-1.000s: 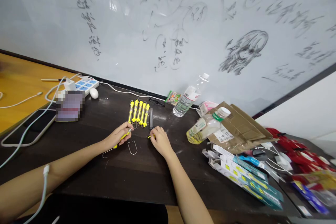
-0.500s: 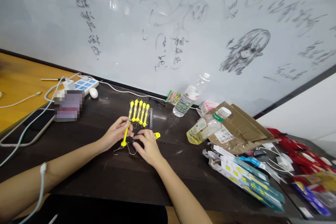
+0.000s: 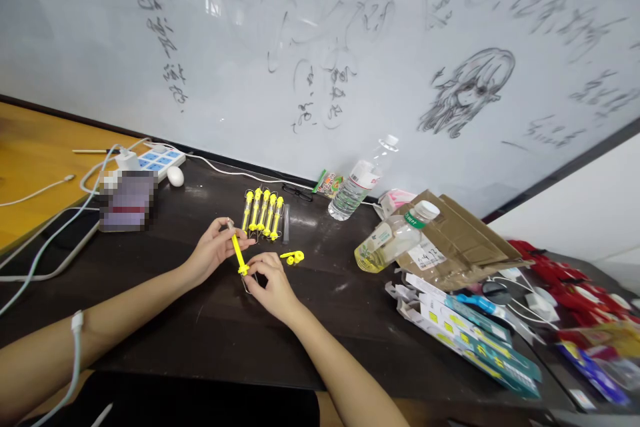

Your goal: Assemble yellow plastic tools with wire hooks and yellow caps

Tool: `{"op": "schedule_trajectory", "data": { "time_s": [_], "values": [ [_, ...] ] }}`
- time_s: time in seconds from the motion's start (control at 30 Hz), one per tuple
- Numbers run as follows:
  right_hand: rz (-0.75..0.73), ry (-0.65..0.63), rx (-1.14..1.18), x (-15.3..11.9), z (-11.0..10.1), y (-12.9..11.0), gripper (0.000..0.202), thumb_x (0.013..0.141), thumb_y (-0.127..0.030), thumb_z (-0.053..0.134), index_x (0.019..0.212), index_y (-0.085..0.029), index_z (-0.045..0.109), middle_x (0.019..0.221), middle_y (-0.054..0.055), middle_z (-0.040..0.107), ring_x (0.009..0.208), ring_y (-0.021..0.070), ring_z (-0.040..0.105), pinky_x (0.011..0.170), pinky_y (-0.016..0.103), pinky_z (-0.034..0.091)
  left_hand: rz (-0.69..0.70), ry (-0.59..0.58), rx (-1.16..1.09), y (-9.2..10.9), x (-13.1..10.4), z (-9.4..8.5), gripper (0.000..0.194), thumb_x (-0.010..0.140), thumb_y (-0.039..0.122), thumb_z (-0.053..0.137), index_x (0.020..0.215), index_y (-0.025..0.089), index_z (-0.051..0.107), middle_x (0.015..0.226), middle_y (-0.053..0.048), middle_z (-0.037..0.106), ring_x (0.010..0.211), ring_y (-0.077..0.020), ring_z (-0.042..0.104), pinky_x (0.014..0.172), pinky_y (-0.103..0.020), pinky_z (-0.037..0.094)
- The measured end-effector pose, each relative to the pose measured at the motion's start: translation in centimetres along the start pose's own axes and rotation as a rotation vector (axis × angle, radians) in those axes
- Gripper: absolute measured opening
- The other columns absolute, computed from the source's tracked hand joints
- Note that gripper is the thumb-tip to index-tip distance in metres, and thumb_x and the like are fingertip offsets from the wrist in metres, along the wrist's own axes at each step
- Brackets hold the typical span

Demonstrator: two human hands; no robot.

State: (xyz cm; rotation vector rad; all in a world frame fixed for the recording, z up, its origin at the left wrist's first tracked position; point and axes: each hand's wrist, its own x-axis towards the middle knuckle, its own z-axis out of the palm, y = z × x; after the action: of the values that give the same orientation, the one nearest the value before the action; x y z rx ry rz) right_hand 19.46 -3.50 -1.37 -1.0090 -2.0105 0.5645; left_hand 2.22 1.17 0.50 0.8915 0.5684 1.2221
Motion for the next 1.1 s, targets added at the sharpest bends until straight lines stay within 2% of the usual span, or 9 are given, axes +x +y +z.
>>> {"op": "schedule_trajectory", "data": {
  "time_s": [0.23, 0.37, 0.43, 0.5, 0.57, 0.67, 0.77, 0.9, 1.1],
  "values": [
    [0.254, -0.02, 0.506, 0.1, -0.2, 0.5, 0.024, 0.089, -0.039, 0.052, 0.076, -0.02, 0.05, 0.07, 0.001, 0.063, 0.066, 0.0149, 0.057, 0.067, 0.029, 0.044, 0.046, 0.181, 0.121, -0.7, 0.8, -1.1, 0.036, 0.073, 0.032, 0.066, 0.094, 0.022, 0.039, 0.085, 0.001, 0.064, 0.077, -0.0178, 0.067, 0.073, -0.034, 0.052],
    [0.294, -0.017, 0.728, 0.3, -0.1, 1.0, 0.029, 0.088, -0.047, 0.054, 0.077, -0.021, 0.046, 0.053, -0.004, 0.056, 0.048, 0.0113, 0.051, 0.055, 0.026, 0.043, 0.187, 0.261, 0.41, -1.1, 1.2, -1.9, 0.033, 0.072, 0.027, 0.063, 0.098, 0.021, 0.043, 0.089, 0.0, 0.061, 0.084, -0.0182, 0.063, 0.079, -0.035, 0.048],
    [0.323, -0.028, 0.777, 0.4, -0.1, 1.1, 0.032, 0.085, -0.05, 0.056, 0.078, -0.021, 0.046, 0.046, -0.009, 0.046, 0.039, 0.0088, 0.041, 0.049, 0.024, 0.043, 0.318, 0.193, 0.66, -1.0, 0.9, -1.8, 0.023, 0.075, 0.025, 0.06, 0.096, 0.02, 0.051, 0.094, -0.003, 0.06, 0.094, -0.0199, 0.059, 0.088, -0.036, 0.044],
    [0.338, -0.047, 0.794, 0.4, 0.0, 1.2, 0.033, 0.084, -0.051, 0.058, 0.078, -0.02, 0.048, 0.044, -0.011, 0.04, 0.037, 0.0071, 0.035, 0.047, 0.024, 0.044, 0.406, -0.008, 0.864, -0.7, 0.2, -1.5, 0.018, 0.081, 0.025, 0.055, 0.099, 0.02, 0.056, 0.1, -0.005, 0.06, 0.1, -0.0211, 0.056, 0.093, -0.036, 0.04],
    [0.344, -0.069, 0.789, 0.4, 0.0, 1.3, 0.034, 0.083, -0.052, 0.059, 0.078, -0.02, 0.048, 0.044, -0.011, 0.041, 0.037, 0.0067, 0.035, 0.047, 0.024, 0.044, 0.414, -0.245, 0.96, -0.5, -0.6, -1.0, 0.023, 0.086, 0.026, 0.051, 0.108, 0.02, 0.055, 0.102, -0.005, 0.062, 0.099, -0.0208, 0.057, 0.091, -0.035, 0.041],
    [0.361, -0.072, 0.778, 0.3, 0.0, 1.3, 0.035, 0.082, -0.053, 0.059, 0.077, -0.02, 0.046, 0.044, -0.01, 0.042, 0.037, 0.0073, 0.037, 0.046, 0.023, 0.044, 0.338, -0.4, 0.985, -0.4, -1.3, -0.6, 0.027, 0.093, 0.027, 0.04, 0.118, 0.021, 0.049, 0.092, -0.003, 0.063, 0.087, -0.0181, 0.06, 0.083, -0.031, 0.043],
    [0.366, -0.044, 0.776, 0.4, 0.0, 1.5, 0.035, 0.082, -0.053, 0.058, 0.077, -0.021, 0.045, 0.043, -0.011, 0.042, 0.037, 0.0074, 0.037, 0.045, 0.023, 0.043, 0.269, -0.453, 1.016, -0.4, -1.4, -0.6, 0.028, 0.094, 0.028, 0.037, 0.12, 0.02, 0.045, 0.079, 0.001, 0.061, 0.073, -0.0159, 0.06, 0.073, -0.027, 0.044],
    [0.372, -0.052, 0.767, 0.3, 0.1, 1.6, 0.034, 0.083, -0.052, 0.058, 0.077, -0.021, 0.044, 0.044, -0.011, 0.041, 0.036, 0.0069, 0.037, 0.043, 0.021, 0.04, 0.295, -0.483, 1.165, -0.2, -1.5, -0.6, 0.027, 0.093, 0.031, 0.039, 0.117, 0.021, 0.048, 0.087, -0.002, 0.063, 0.07, -0.0154, 0.059, 0.068, -0.025, 0.041],
    [0.393, -0.061, 0.694, 0.3, -0.1, 1.5, 0.037, 0.08, -0.052, 0.061, 0.071, -0.018, 0.049, 0.06, -0.004, 0.052, 0.045, 0.0076, 0.048, 0.047, 0.022, 0.043, 0.311, -0.502, 1.389, 0.0, -1.8, -0.3, 0.038, 0.083, 0.047, 0.056, 0.114, 0.025, 0.05, 0.084, 0.001, 0.063, 0.065, -0.0173, 0.06, 0.06, -0.023, 0.037]
  ]
}}
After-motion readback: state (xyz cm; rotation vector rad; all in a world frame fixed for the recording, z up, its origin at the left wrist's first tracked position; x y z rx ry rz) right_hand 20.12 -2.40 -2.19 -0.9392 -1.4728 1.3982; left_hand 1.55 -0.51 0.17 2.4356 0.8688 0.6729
